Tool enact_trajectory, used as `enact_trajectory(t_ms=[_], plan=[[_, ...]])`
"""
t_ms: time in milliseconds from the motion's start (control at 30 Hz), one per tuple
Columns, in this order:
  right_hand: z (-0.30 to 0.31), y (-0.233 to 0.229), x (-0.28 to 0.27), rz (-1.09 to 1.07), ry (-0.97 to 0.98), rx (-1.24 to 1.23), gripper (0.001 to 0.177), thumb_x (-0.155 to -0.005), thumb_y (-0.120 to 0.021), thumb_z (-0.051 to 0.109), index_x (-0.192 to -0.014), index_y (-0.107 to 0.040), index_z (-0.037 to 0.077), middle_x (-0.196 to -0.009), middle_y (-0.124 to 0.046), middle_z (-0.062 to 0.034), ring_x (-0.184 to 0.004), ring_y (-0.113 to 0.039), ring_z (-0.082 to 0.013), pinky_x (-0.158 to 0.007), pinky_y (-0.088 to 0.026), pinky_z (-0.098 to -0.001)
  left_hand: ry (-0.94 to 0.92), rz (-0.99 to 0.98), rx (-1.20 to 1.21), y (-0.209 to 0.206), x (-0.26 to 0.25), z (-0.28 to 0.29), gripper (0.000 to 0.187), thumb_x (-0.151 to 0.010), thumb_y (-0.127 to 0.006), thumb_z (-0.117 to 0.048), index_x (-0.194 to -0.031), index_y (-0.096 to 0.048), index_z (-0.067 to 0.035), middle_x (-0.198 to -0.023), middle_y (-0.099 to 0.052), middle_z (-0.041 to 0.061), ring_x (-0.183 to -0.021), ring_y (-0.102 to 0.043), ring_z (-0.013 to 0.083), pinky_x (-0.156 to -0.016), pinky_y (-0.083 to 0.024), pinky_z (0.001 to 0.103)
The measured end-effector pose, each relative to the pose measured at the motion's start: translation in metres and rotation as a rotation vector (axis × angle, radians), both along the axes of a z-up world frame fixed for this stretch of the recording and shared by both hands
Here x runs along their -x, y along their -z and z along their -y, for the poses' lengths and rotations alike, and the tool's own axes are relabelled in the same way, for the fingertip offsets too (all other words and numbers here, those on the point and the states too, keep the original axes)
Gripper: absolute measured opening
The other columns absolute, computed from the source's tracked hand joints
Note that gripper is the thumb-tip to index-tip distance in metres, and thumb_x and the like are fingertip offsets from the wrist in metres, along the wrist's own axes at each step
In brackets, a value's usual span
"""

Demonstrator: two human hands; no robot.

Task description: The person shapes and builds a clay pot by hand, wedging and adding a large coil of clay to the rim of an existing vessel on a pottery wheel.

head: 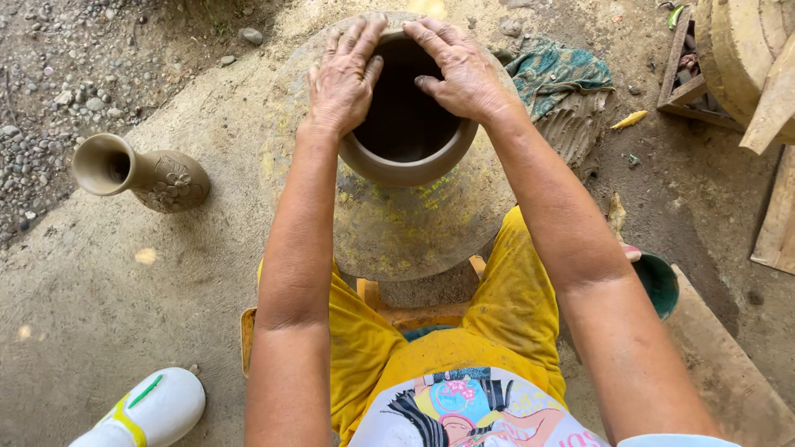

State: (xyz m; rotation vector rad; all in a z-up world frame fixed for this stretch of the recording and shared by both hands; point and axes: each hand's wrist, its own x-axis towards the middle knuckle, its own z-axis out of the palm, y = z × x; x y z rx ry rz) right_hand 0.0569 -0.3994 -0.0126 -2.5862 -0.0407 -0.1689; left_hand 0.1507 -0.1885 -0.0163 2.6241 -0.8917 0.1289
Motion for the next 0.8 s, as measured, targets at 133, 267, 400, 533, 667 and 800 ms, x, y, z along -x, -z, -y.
enact_trajectory(t_ms=[133, 267, 400, 533, 667, 800], plan=[[0.001, 0.004, 0.004, 0.075, -0.036, -0.025, 0.074, -0.09, -0.081, 0.02, -0.156, -0.048, 0.026, -0.16, -0.045, -0.0046, -0.147, -0.042, -0.0288, -0.122, -0.036, -0.041, 0.037, -0.143, 0.059, -0.008, 0.005, -0.004, 0.044, -0.108, -0.055, -0.031, -0.151, -0.051, -0.039, -0.155, -0.049, 0.001, -0.138, -0.052, 0.0285, -0.112, -0.043, 0.045], [0.0, 0.005, 0.006, 0.13, -0.071, -0.044, 0.075, -0.089, -0.083, 0.015, -0.155, -0.05, 0.024, -0.159, -0.047, -0.0055, -0.145, -0.043, -0.0304, -0.121, -0.037, -0.0418, 0.031, -0.194, 0.088, -0.012, 0.009, -0.006, 0.046, -0.107, -0.055, -0.024, -0.149, -0.052, -0.041, -0.155, -0.052, -0.003, -0.136, -0.055, 0.0255, -0.112, -0.046, 0.042], [-0.002, 0.004, 0.007, 0.109, -0.058, -0.043, 0.074, -0.09, -0.082, 0.017, -0.156, -0.049, 0.025, -0.16, -0.046, -0.0048, -0.146, -0.043, -0.0302, -0.121, -0.038, -0.0413, 0.058, -0.192, 0.113, -0.013, 0.008, -0.007, 0.046, -0.106, -0.056, -0.021, -0.147, -0.054, -0.04, -0.153, -0.052, -0.001, -0.134, -0.055, 0.0264, -0.109, -0.046, 0.041], [-0.004, 0.007, 0.003, 0.058, -0.02, -0.047, 0.073, -0.091, -0.081, 0.028, -0.155, -0.046, 0.025, -0.161, -0.042, -0.0081, -0.148, -0.038, -0.0327, -0.122, -0.034, -0.043, 0.108, -0.259, 0.09, -0.022, 0.01, -0.01, 0.047, -0.108, -0.052, -0.024, -0.152, -0.05, -0.041, -0.159, -0.05, -0.001, -0.141, -0.052, 0.0303, -0.118, -0.045, 0.047], [0.006, 0.017, 0.013, 0.34, -0.036, -0.421, 0.073, -0.104, -0.078, 0.037, -0.162, -0.038, 0.017, -0.169, -0.025, -0.0177, -0.157, -0.025, -0.0354, -0.129, -0.028, -0.0444, 0.047, -0.074, -0.163, -0.045, 0.033, 0.012, 0.073, -0.104, -0.056, -0.064, -0.166, -0.029, -0.034, -0.17, -0.012, 0.021, -0.151, 0.0, 0.0544, -0.108, -0.008, 0.088], [0.087, 0.049, 0.067, 0.484, 0.263, -0.659, 0.063, -0.115, -0.063, 0.034, -0.165, -0.033, 0.011, -0.174, -0.029, -0.0118, -0.163, -0.023, -0.0269, -0.136, -0.027, -0.0404, 0.193, -0.126, -0.371, -0.05, 0.059, 0.047, 0.08, -0.093, -0.053, -0.074, -0.163, -0.027, -0.045, -0.176, -0.004, 0.009, -0.156, 0.009, 0.0452, -0.111, -0.006, 0.089]])
